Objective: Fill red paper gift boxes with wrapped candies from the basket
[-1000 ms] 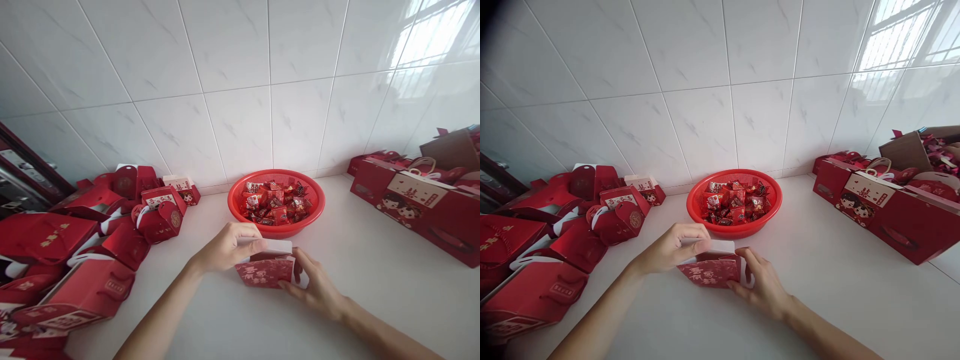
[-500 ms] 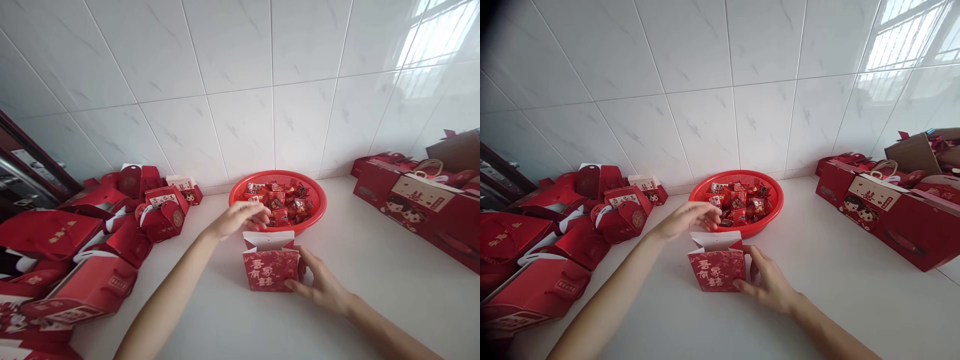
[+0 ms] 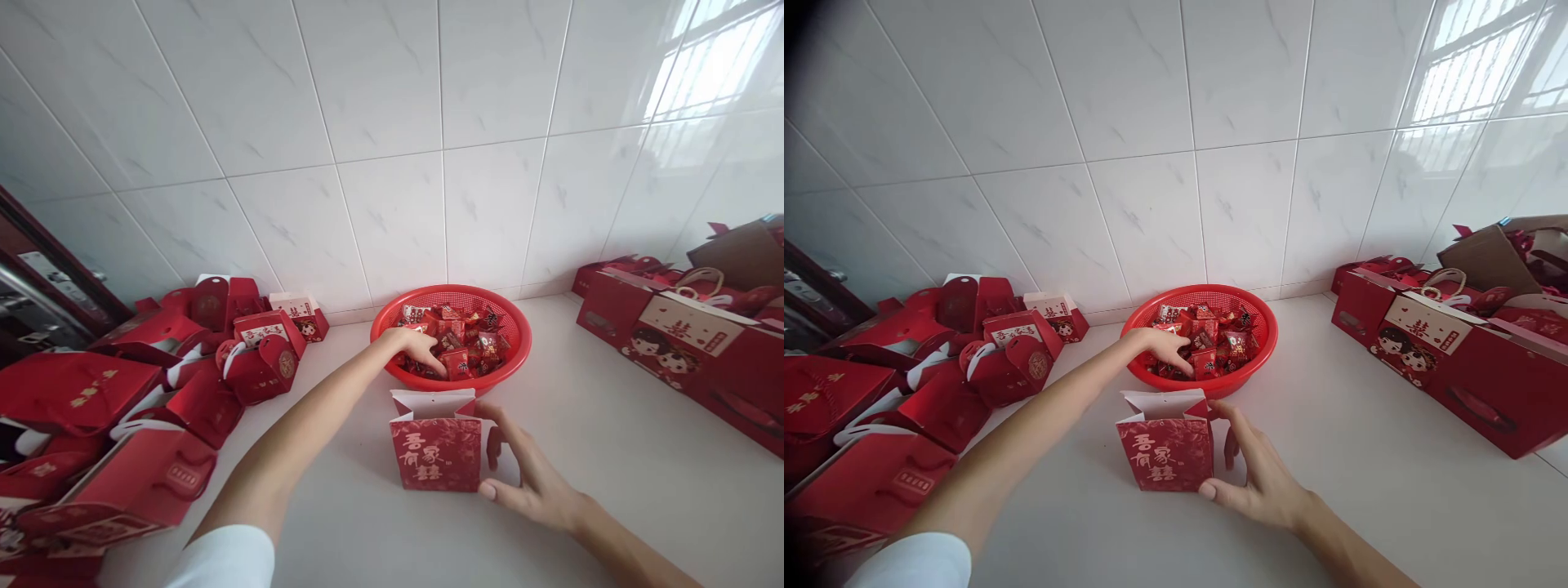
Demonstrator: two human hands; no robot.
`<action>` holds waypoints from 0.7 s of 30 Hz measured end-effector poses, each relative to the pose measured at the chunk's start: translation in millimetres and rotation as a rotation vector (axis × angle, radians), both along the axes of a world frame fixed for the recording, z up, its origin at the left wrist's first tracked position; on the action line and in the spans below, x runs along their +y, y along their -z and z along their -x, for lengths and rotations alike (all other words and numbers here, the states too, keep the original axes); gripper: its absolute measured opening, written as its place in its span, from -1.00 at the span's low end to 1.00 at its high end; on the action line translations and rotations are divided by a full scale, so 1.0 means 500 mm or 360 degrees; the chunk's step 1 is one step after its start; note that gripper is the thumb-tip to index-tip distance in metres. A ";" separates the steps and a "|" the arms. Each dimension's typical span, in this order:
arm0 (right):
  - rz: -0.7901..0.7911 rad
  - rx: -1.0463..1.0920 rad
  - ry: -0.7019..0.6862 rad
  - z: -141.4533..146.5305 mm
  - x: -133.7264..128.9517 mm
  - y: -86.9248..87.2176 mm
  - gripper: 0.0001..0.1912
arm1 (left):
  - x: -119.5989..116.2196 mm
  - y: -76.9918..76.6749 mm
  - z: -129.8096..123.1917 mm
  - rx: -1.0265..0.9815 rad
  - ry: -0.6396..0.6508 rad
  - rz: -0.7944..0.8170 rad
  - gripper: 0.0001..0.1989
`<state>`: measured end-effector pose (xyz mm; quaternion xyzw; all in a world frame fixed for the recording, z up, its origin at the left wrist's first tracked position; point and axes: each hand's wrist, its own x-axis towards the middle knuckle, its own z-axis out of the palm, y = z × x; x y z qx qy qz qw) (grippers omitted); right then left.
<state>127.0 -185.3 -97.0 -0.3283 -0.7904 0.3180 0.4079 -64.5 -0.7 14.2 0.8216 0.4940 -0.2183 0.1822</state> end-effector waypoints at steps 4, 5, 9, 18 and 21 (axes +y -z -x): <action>0.0007 -0.0043 -0.0002 -0.002 -0.003 -0.003 -0.20 | 0.001 0.017 -0.014 0.0071 0.0006 0.0181 -0.51; -0.0001 -0.0048 -0.0001 -0.003 -0.003 -0.002 -0.19 | 0.000 0.021 -0.014 0.0059 0.0016 0.0178 -0.54; -0.0053 -0.0065 0.0006 -0.005 -0.003 -0.002 -0.21 | -0.001 0.033 -0.007 -0.0107 0.0076 0.0109 -0.54; -0.0075 -0.0116 0.0089 -0.008 -0.002 0.000 -0.25 | -0.009 0.030 -0.013 -0.0339 0.0110 0.0145 -0.76; -0.0035 -0.0129 0.0090 -0.008 -0.002 -0.002 -0.26 | -0.008 0.028 -0.011 -0.0362 0.0148 0.0114 -0.73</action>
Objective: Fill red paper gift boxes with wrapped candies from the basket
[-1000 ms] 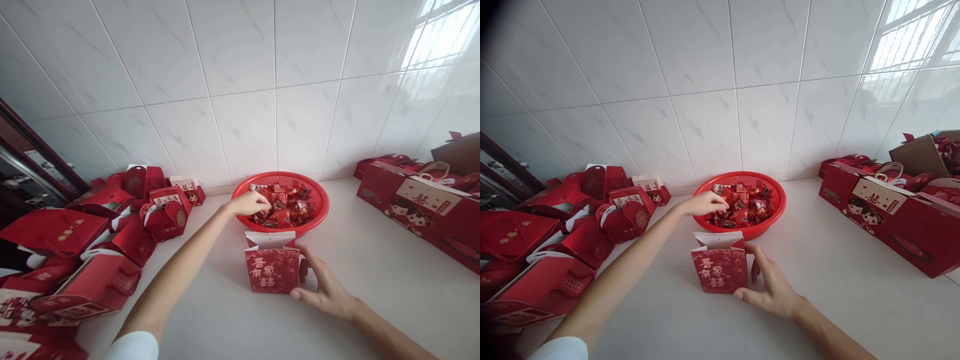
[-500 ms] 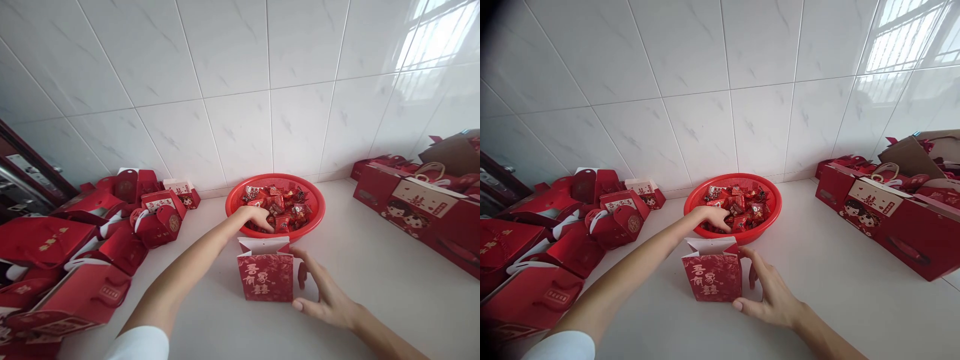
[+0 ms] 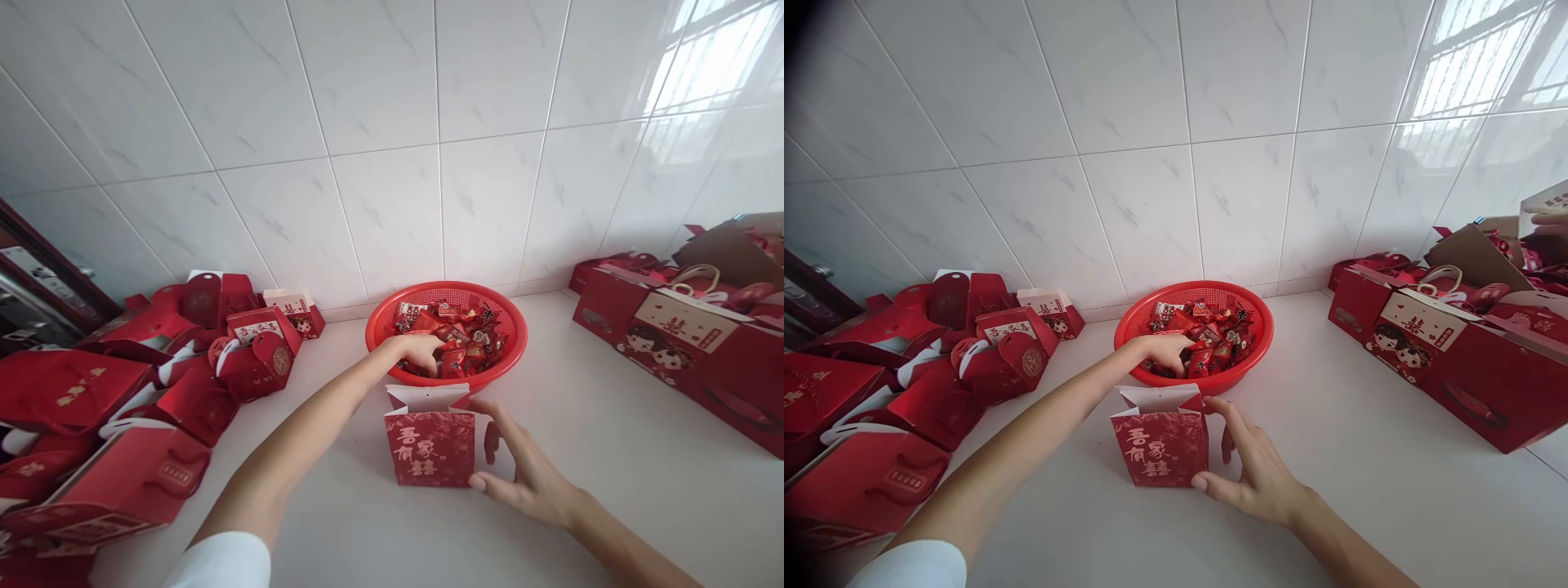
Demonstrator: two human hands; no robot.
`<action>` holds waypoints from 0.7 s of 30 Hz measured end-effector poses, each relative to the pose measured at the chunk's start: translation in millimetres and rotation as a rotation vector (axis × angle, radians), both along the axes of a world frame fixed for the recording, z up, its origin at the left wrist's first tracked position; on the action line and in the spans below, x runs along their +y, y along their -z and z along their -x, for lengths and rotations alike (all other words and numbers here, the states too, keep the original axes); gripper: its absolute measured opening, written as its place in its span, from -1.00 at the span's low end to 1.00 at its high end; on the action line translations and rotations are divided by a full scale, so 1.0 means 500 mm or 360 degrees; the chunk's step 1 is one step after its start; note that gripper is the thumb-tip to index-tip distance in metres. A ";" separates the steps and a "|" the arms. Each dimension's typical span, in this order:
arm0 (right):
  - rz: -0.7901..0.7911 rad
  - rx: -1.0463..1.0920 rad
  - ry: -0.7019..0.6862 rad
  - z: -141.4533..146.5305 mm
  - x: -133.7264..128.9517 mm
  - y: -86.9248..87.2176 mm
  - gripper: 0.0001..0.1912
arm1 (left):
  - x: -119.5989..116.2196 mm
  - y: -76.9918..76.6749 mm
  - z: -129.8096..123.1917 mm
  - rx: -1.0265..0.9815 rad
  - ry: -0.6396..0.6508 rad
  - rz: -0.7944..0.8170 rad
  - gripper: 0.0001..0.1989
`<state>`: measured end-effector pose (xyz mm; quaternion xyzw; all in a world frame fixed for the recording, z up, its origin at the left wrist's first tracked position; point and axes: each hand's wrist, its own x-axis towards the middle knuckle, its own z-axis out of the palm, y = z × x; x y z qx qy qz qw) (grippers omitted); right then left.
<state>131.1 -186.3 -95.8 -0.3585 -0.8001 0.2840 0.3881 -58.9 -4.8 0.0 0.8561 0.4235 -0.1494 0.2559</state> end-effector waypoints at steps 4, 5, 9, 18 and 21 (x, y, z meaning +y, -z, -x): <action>-0.0020 -0.0020 0.0006 0.001 0.000 -0.004 -0.29 | 0.003 0.006 0.007 -0.0022 0.0026 0.0033 -0.67; -0.0026 -0.0025 0.0009 0.001 -0.001 -0.005 -0.29 | 0.004 0.008 0.008 -0.0033 0.0013 0.0055 -0.64; -0.0050 -0.0039 0.0021 0.003 -0.004 -0.011 -0.29 | 0.004 0.012 0.010 -0.0078 -0.0069 0.0129 -0.56; -0.0128 -0.0086 0.0022 0.003 -0.010 -0.022 -0.31 | 0.015 0.021 0.010 -0.0278 -0.0026 0.0077 -0.72; -0.0094 -0.0090 0.0025 0.002 -0.010 -0.024 -0.31 | 0.019 0.024 0.013 -0.0358 -0.0055 0.0073 -0.74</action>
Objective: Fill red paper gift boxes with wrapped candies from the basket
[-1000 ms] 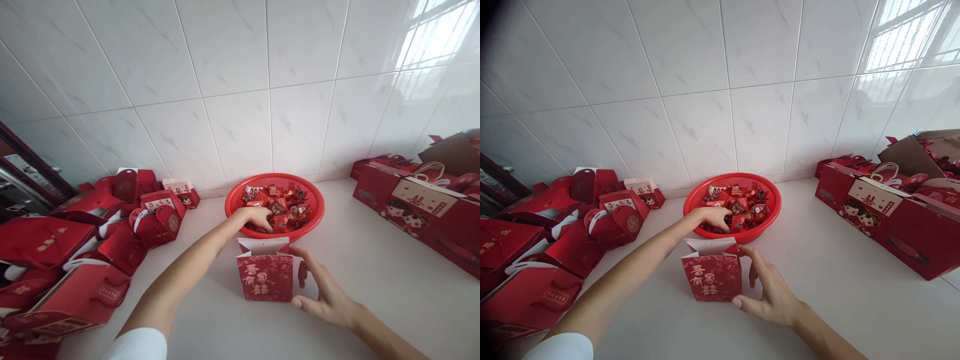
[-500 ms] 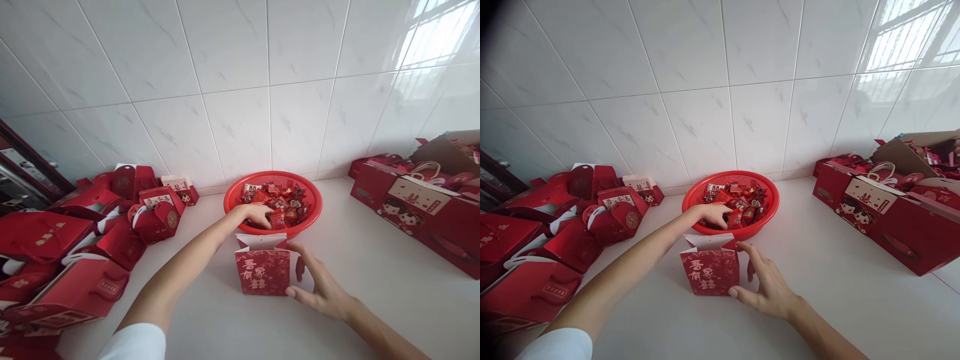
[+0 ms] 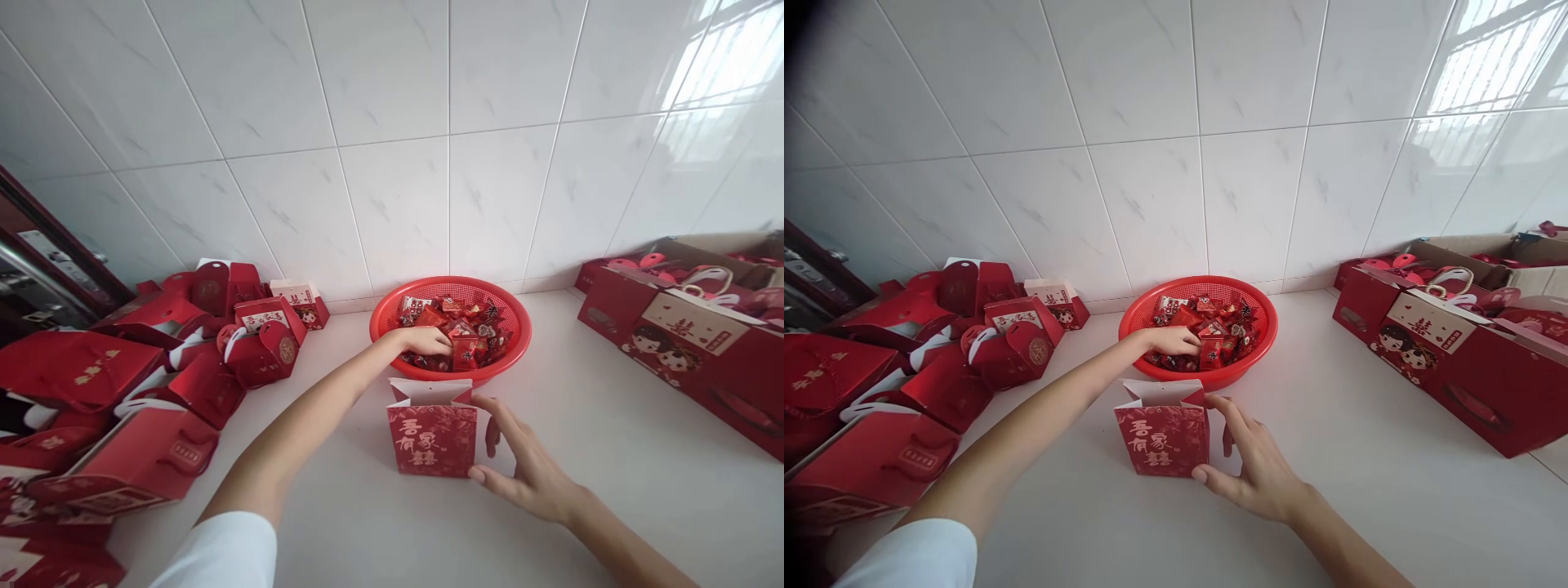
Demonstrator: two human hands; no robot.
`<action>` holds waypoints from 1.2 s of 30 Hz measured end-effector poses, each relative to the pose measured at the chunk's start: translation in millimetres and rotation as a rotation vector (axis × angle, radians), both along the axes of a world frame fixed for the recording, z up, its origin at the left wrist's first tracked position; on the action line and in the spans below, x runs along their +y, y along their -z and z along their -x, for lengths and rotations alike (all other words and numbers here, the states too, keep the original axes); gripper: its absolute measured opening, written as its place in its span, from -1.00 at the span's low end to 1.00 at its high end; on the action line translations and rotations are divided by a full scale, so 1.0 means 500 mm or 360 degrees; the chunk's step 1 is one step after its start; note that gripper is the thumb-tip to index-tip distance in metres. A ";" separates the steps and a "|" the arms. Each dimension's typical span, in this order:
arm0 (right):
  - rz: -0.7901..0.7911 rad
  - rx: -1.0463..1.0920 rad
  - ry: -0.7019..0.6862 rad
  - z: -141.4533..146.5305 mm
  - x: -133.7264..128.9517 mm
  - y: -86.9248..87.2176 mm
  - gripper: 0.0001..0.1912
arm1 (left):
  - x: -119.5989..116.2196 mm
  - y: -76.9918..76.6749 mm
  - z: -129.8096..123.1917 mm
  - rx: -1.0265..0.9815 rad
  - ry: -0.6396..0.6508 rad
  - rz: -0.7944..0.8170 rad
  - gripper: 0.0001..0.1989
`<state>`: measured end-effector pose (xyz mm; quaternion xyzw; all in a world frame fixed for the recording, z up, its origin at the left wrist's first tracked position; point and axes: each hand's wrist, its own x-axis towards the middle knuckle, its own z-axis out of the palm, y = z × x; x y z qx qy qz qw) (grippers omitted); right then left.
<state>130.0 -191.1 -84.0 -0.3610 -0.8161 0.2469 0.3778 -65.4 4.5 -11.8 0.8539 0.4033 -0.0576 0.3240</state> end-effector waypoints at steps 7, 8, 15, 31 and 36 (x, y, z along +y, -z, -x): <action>0.0044 0.0030 -0.0005 0.000 0.003 -0.002 -0.33 | 0.015 0.011 -0.005 -0.0189 -0.0136 0.0048 -0.76; 0.0057 0.0029 -0.0010 0.001 0.004 -0.002 -0.33 | 0.015 0.013 -0.005 -0.0226 -0.0148 0.0061 -0.76; 0.0001 0.0041 -0.0018 -0.001 0.005 0.003 -0.39 | 0.009 0.010 0.004 -0.0382 -0.0107 0.0186 -0.89; -0.0076 0.0536 0.0613 0.001 0.188 -0.125 -0.84 | 0.011 -0.004 0.019 -0.1441 -0.0350 0.0109 -0.47; 0.0448 0.0503 0.0556 0.041 0.277 -0.146 -0.72 | 0.011 -0.002 0.018 -0.1659 -0.0476 0.0001 -0.52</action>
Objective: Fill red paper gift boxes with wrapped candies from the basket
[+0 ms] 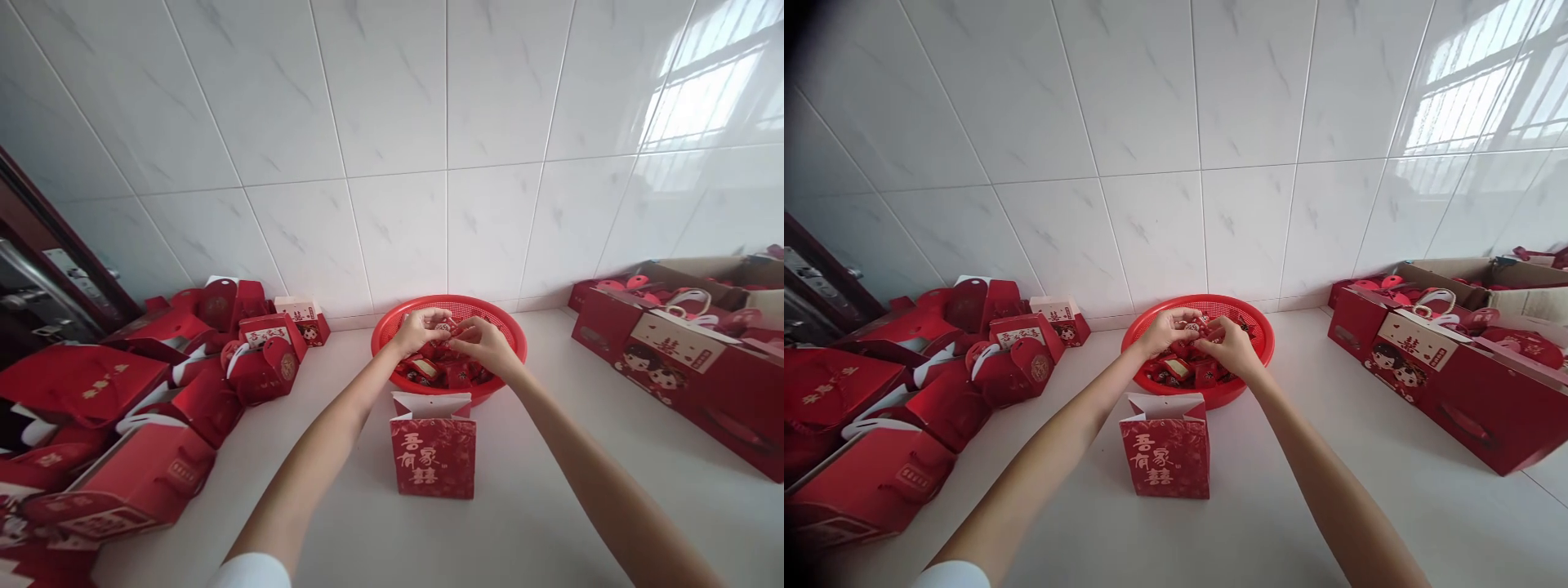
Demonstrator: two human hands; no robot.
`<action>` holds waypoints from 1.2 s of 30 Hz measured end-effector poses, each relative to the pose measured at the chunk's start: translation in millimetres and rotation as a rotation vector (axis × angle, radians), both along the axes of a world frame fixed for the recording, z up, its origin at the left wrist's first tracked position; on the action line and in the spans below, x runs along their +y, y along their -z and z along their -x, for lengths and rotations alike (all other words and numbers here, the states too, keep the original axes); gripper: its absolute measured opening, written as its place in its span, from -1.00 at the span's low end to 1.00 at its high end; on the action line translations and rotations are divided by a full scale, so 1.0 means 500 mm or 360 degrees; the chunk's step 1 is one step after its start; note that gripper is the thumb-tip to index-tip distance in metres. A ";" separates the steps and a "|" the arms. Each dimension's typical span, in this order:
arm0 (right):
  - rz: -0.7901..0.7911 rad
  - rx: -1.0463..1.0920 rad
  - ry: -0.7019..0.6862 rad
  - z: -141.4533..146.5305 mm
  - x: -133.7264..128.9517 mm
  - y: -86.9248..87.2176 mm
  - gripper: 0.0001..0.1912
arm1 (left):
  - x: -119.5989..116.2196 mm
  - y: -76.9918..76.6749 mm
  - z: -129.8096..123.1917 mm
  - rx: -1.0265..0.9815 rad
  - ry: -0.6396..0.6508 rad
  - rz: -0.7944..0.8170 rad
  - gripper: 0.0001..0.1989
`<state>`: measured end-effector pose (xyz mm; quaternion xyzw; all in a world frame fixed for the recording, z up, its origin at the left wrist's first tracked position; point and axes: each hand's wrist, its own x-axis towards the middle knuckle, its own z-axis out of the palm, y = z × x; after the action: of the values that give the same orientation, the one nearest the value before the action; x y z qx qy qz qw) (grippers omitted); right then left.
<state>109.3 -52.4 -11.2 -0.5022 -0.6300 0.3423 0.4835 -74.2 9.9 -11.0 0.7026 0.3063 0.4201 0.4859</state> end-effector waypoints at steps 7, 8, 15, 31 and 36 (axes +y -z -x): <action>0.0178 0.0570 -0.0183 0.006 0.007 0.004 -0.70 | 0.003 0.001 0.000 -0.0093 -0.0083 -0.0092 -0.57; 0.0161 0.0647 -0.0145 0.004 0.004 0.002 -0.70 | 0.004 0.002 0.001 -0.0092 -0.0124 -0.0107 -0.56; 0.0174 0.1120 -0.0042 -0.011 0.009 -0.002 -0.77 | 0.009 0.003 0.004 -0.0046 -0.0336 -0.0077 -0.41; 0.0210 0.1463 -0.0041 -0.020 0.011 -0.004 -0.67 | 0.033 -0.038 0.058 0.1036 -0.0315 -0.0180 -0.76; 0.0259 0.1472 0.0082 -0.018 0.008 -0.010 -0.61 | 0.040 -0.047 0.100 0.1609 -0.0295 -0.0461 -0.55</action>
<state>118.1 -48.3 -6.1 -0.3487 -0.3068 0.5662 0.6810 -124.4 30.0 12.5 0.8473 0.5017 0.1083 0.1366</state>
